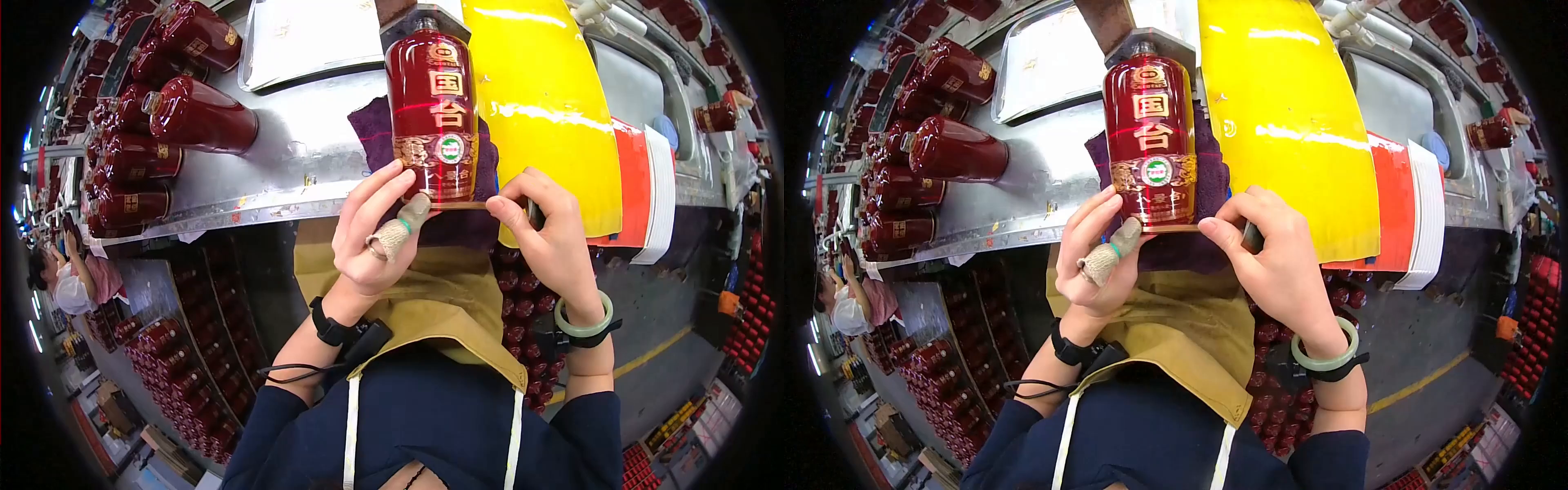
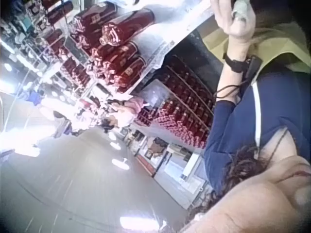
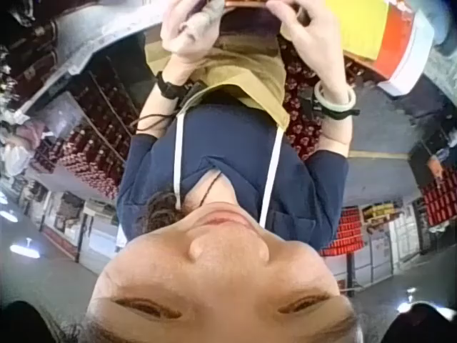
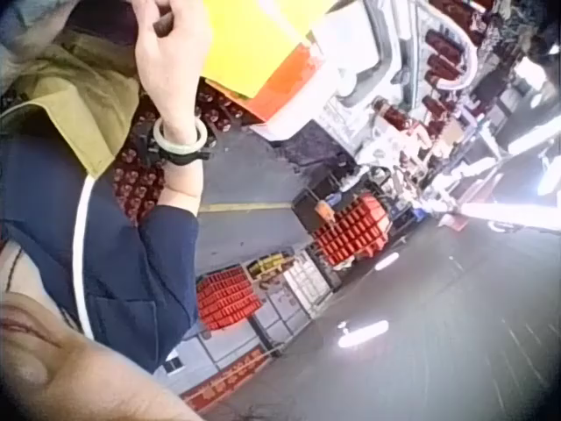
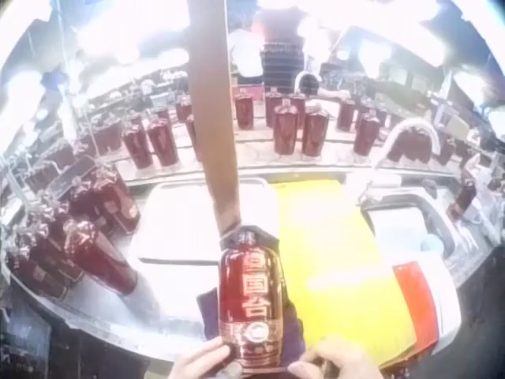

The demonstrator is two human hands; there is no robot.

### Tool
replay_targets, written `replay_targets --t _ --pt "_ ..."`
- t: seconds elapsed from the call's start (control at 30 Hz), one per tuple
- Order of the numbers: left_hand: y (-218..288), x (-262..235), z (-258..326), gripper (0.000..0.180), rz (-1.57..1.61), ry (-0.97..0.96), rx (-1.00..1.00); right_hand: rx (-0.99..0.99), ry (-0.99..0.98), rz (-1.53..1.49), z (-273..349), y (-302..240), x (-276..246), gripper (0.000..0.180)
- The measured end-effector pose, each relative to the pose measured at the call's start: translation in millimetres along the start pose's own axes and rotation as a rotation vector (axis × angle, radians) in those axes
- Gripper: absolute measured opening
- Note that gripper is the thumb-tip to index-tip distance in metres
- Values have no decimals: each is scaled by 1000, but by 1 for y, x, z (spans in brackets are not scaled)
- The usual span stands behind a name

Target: Applying and smoothing gold foil labels onto red ceramic liquor bottles at a factory production line.

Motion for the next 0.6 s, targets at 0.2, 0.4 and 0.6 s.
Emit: replay_targets --t 0.2,0.4,0.6 --pt "-1 -6 -4 41 -32 0 -35 -18 7 -6 -1 2 -1 24" --pt "8 -5 -4 20 -89 -40 -41 -10 24 -26 -3 7 0 24" --pt "7 -4 -15 26 -1 -29 -15 -9 30 -17 -3 7 -1 23"
Point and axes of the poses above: each hand's wrist, its own z-axis away from the middle knuckle, its own x-axis out of the palm, y = z × x, the point moved 5 cm from there along -z, towards the middle knuckle, and after that the axes turned 11 degrees about -y, right-handed, at the moved point
